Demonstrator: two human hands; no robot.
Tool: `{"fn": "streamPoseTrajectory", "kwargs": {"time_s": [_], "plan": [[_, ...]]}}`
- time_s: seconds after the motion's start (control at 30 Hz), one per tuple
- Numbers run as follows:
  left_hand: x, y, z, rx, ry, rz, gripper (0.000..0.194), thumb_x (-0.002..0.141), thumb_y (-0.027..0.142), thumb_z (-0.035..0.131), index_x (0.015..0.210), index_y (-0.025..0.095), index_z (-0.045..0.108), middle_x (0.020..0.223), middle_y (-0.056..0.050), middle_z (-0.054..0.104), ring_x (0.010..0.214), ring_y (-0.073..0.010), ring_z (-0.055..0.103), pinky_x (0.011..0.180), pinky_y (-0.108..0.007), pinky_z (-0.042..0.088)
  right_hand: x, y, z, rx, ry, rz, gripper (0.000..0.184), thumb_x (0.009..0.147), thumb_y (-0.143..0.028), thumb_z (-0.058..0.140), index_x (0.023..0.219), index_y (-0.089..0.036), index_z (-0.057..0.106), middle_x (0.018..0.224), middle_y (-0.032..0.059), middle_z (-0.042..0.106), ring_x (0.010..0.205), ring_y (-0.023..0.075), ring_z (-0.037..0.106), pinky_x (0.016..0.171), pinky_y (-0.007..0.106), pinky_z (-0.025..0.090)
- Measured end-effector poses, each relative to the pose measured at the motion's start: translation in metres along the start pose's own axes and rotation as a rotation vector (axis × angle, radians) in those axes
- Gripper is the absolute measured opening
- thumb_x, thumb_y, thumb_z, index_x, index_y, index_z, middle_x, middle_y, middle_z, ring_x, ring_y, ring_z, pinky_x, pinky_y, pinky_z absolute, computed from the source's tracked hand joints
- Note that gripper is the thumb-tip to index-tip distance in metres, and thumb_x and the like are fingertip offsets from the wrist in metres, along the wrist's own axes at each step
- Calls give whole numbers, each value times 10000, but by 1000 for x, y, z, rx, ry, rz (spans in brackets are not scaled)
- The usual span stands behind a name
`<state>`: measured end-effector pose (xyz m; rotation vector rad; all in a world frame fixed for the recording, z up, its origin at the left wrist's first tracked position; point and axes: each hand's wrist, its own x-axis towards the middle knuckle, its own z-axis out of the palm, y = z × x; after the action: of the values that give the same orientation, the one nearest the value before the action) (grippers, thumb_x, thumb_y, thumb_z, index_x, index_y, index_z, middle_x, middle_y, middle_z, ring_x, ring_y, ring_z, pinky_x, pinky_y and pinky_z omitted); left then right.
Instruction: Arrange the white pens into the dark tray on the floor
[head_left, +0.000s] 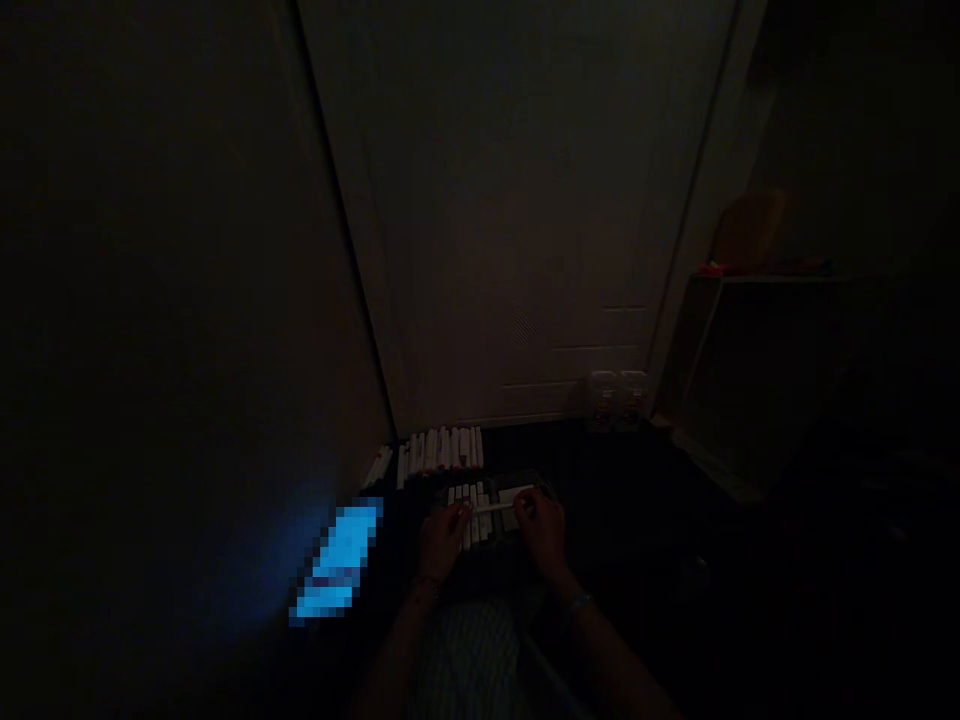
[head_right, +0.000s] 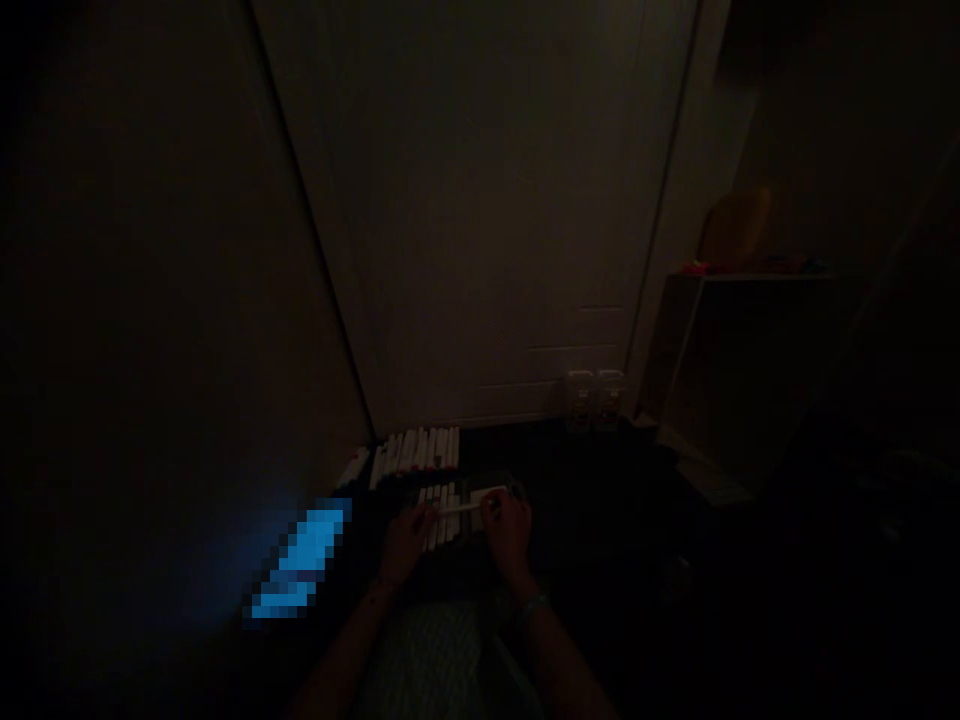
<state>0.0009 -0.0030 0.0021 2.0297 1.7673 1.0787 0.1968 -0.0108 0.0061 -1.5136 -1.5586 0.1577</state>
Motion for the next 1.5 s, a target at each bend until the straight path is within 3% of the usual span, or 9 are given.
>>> {"fn": "streamPoseTrajectory", "kwargs": {"time_s": [0.37, 0.73, 1.07, 1.5], "plan": [[0, 3, -1, -1, 45, 10, 369, 832, 468, 374, 885, 219, 642, 843, -29, 661, 780, -142, 595, 709, -233, 415, 0, -5, -7, 36, -28, -11, 238, 837, -425, 477, 881, -228, 603, 803, -15, 661, 703, 123, 575, 752, 242, 307], [0, 1, -1, 16, 40, 19, 382, 830, 470, 380, 906, 213, 653, 810, -29, 662, 749, -138, 590, 685, -233, 413, 0, -3, -4, 18, -14, -6, 236, 826, -424, 494, 884, -224, 606, 819, -7, 661, 728, 131, 580, 768, 250, 308], [0, 1, 1, -12, 18, 9, 370, 834, 457, 376, 927, 214, 639, 877, -36, 671, 799, -141, 601, 703, -233, 421, 0, -4, -5, 21, -17, 0, 289, 821, -474, 486, 897, -218, 598, 827, 14, 661, 755, 152, 583, 751, 256, 324], [0, 0, 0, 42, 11, 15, 387, 838, 474, 365, 897, 217, 649, 858, -36, 662, 792, -144, 592, 724, -247, 411, -1, -1, -1, 13, -6, -32, 215, 865, -384, 441, 879, -219, 577, 832, -5, 654, 771, 131, 577, 773, 252, 293]]}}
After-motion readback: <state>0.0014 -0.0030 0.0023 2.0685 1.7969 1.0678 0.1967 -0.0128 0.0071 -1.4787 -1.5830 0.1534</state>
